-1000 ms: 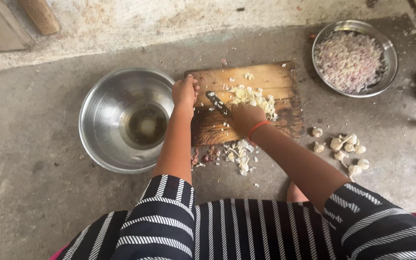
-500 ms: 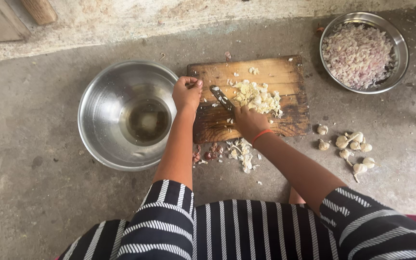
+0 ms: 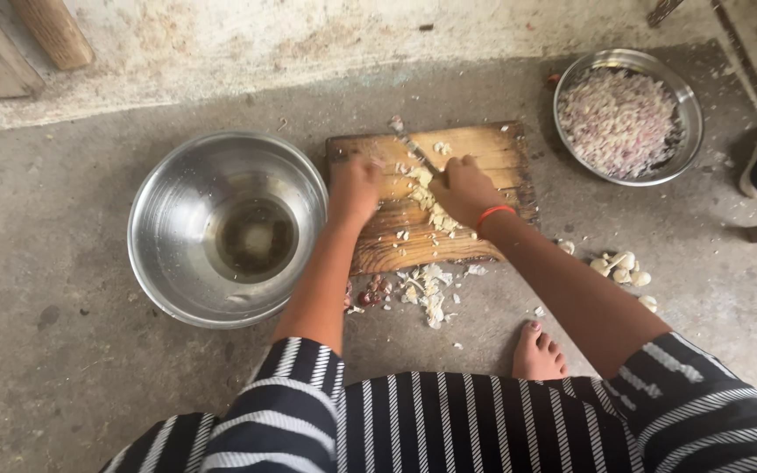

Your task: The person chops garlic cloves using a knife on a wooden board while sitting on the floor, occasionally peeling skins and moving chopped pieces aside.

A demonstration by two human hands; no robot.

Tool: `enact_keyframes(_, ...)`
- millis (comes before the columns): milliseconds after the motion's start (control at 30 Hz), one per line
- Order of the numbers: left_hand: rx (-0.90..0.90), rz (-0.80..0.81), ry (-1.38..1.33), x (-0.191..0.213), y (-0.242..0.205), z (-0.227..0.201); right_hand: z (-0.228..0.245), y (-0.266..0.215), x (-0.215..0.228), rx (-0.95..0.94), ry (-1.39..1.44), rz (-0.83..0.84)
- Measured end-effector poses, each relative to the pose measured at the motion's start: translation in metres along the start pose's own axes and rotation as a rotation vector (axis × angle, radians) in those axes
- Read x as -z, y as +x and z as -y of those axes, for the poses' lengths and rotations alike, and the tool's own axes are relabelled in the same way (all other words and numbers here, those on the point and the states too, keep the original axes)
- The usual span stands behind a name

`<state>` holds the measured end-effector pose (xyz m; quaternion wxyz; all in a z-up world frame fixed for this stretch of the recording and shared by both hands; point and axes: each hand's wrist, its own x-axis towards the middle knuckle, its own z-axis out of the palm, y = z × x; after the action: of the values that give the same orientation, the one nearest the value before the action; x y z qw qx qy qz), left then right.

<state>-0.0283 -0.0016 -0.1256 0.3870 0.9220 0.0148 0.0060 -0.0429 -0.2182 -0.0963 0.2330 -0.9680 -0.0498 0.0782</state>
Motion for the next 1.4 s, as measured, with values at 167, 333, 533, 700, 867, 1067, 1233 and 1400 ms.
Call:
enact_keyframes(167, -0.050, 1.086, 0.579, 0.019, -0.036, -0.109, -0.026, -0.006, 0.035, -0.136, 0.184, 0.002)
enact_keyframes(333, -0.591, 1.036, 0.677, -0.023, -0.149, -0.137, -0.037, -0.016, 0.057, -0.054, 0.140, -0.011)
enact_keyframes(533, -0.936, 0.701, 0.657, -0.139, -0.292, -0.050, -0.036, -0.037, 0.059, -0.073, 0.104, 0.005)
enact_keyframes(700, -0.941, 0.833, 0.753, -0.206, -0.241, -0.035, -0.030, -0.050, 0.057, 0.088, -0.128, -0.141)
enact_keyframes(867, -0.855, 0.922, 0.906, -0.107, -0.149, -0.093, -0.027, -0.059, 0.044, 0.168, -0.141, -0.264)
enact_keyframes(1067, -0.601, 0.462, 0.846, 0.059, -0.068, -0.125, -0.026, -0.070, 0.027, 0.098, -0.010, -0.169)
enact_keyframes(1233, -0.678, 0.018, 0.596, 0.035, -0.020, -0.084, -0.025, -0.075, 0.002, -0.067, 0.029, -0.054)
enact_keyframes(1400, -0.661, 0.179, 0.369, -0.035, 0.015, -0.015, -0.029, -0.074, -0.020, -0.098, 0.101, -0.077)
